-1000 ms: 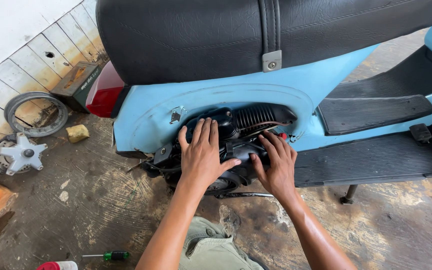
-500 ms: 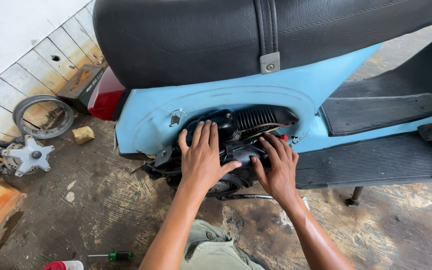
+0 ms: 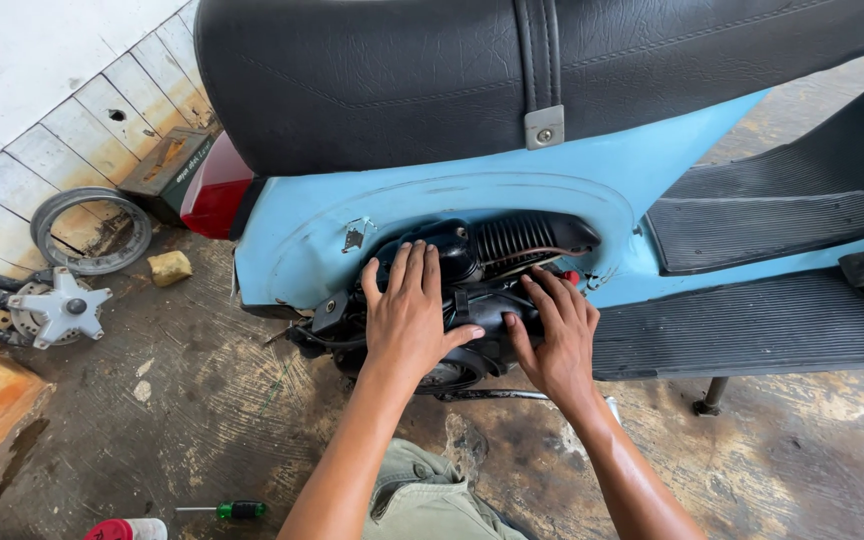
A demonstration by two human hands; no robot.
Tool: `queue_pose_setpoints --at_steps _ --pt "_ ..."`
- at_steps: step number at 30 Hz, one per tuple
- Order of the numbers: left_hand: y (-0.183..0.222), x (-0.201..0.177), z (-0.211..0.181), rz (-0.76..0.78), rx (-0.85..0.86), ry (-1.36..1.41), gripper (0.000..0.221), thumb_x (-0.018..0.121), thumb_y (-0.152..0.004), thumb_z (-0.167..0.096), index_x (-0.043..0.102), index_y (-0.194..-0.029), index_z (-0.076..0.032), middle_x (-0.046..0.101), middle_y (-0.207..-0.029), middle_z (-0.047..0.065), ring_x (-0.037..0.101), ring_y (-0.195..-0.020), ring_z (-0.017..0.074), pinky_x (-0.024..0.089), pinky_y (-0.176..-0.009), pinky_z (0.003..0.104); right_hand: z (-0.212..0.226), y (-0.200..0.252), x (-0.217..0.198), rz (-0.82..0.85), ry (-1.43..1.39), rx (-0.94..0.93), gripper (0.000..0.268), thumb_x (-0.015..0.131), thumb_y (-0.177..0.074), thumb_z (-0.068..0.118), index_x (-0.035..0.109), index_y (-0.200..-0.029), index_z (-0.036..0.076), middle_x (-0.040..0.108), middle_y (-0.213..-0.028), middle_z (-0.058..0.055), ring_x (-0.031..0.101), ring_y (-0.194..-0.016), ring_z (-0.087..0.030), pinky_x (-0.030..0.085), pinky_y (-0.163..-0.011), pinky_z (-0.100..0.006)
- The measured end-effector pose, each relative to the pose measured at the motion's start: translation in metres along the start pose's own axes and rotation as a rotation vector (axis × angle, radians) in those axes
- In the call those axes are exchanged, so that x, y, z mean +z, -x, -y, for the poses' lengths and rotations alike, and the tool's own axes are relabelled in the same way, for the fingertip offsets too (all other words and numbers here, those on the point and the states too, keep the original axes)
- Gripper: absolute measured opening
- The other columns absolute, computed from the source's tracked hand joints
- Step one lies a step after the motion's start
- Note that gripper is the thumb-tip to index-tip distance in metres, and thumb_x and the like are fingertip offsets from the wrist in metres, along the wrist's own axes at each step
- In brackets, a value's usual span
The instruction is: Repairing a scooter engine by connecting a fuel line and tightening screws with a screwdriver
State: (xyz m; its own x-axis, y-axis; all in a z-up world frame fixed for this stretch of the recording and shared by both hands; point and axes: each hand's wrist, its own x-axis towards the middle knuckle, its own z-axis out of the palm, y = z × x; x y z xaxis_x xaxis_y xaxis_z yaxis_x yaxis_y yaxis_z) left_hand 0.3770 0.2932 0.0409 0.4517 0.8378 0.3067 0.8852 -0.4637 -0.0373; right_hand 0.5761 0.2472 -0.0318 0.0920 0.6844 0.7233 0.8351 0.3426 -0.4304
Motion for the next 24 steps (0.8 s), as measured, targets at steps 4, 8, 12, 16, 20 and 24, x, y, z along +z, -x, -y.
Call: queue_pose_setpoints --at_steps 4,8,12,16,20,24 --pt "-0.0002 0.0025 -0.0001 -0.015 0.0 -0.003 0.118 0.081 -0.068 -0.071 0.043 -0.149 0.006 0.049 -0.149 0.026 0.039 -0.145 0.0362 0.012 -0.116 0.064 -0.0008 0.0001 0.0008 -0.001 -0.007 0.001 0.049 0.061 -0.1 0.045 0.062 -0.139 0.016 0.059 -0.144 -0.006 0.053 -0.134 -0.029 0.031 -0.101 -0.041" --pt "0.0003 0.002 -0.0006 -0.023 0.005 -0.007 0.117 0.082 -0.068 -0.07 0.043 -0.149 0.005 0.049 -0.149 0.026 0.04 -0.144 0.0367 0.013 -0.116 0.063 -0.0025 0.0006 0.0013 0.0 0.008 0.0 0.048 0.061 -0.099 0.045 0.061 -0.139 0.016 0.059 -0.144 -0.006 0.053 -0.134 -0.028 0.031 -0.1 -0.041" --pt "0.001 0.0005 -0.0011 -0.03 0.008 0.0 0.115 0.082 -0.07 -0.069 0.043 -0.149 0.006 0.049 -0.149 0.027 0.04 -0.144 0.0376 0.014 -0.115 0.063 -0.0013 0.0007 0.0005 0.007 0.01 0.005 0.048 0.061 -0.1 0.045 0.061 -0.139 0.017 0.059 -0.144 -0.006 0.053 -0.134 -0.029 0.031 -0.099 -0.041" --pt "0.001 0.0004 -0.0014 -0.026 0.002 0.001 0.117 0.083 -0.068 -0.068 0.043 -0.149 0.005 0.048 -0.15 0.026 0.039 -0.145 0.0367 0.013 -0.116 0.063 -0.0014 0.0012 0.0013 0.007 0.006 0.013 0.049 0.06 -0.1 0.046 0.061 -0.139 0.017 0.059 -0.144 -0.005 0.052 -0.134 -0.028 0.031 -0.099 -0.04" --pt "0.0016 0.0005 -0.0018 -0.023 -0.004 0.005 0.118 0.083 -0.067 -0.068 0.042 -0.15 0.005 0.048 -0.151 0.026 0.039 -0.145 0.0365 0.014 -0.116 0.063 -0.001 0.0012 0.0009 0.01 0.003 0.014 0.049 0.06 -0.1 0.046 0.061 -0.139 0.017 0.059 -0.145 -0.006 0.052 -0.134 -0.029 0.032 -0.098 -0.041" --pt "0.0022 0.0013 -0.0013 -0.015 -0.013 0.018 0.119 0.083 -0.068 -0.069 0.041 -0.151 0.005 0.047 -0.152 0.026 0.038 -0.146 0.0363 0.014 -0.116 0.063 -0.0007 0.0021 0.0021 0.001 -0.002 0.012 0.049 0.059 -0.101 0.046 0.061 -0.139 0.016 0.058 -0.145 -0.006 0.052 -0.135 -0.029 0.032 -0.099 -0.041"
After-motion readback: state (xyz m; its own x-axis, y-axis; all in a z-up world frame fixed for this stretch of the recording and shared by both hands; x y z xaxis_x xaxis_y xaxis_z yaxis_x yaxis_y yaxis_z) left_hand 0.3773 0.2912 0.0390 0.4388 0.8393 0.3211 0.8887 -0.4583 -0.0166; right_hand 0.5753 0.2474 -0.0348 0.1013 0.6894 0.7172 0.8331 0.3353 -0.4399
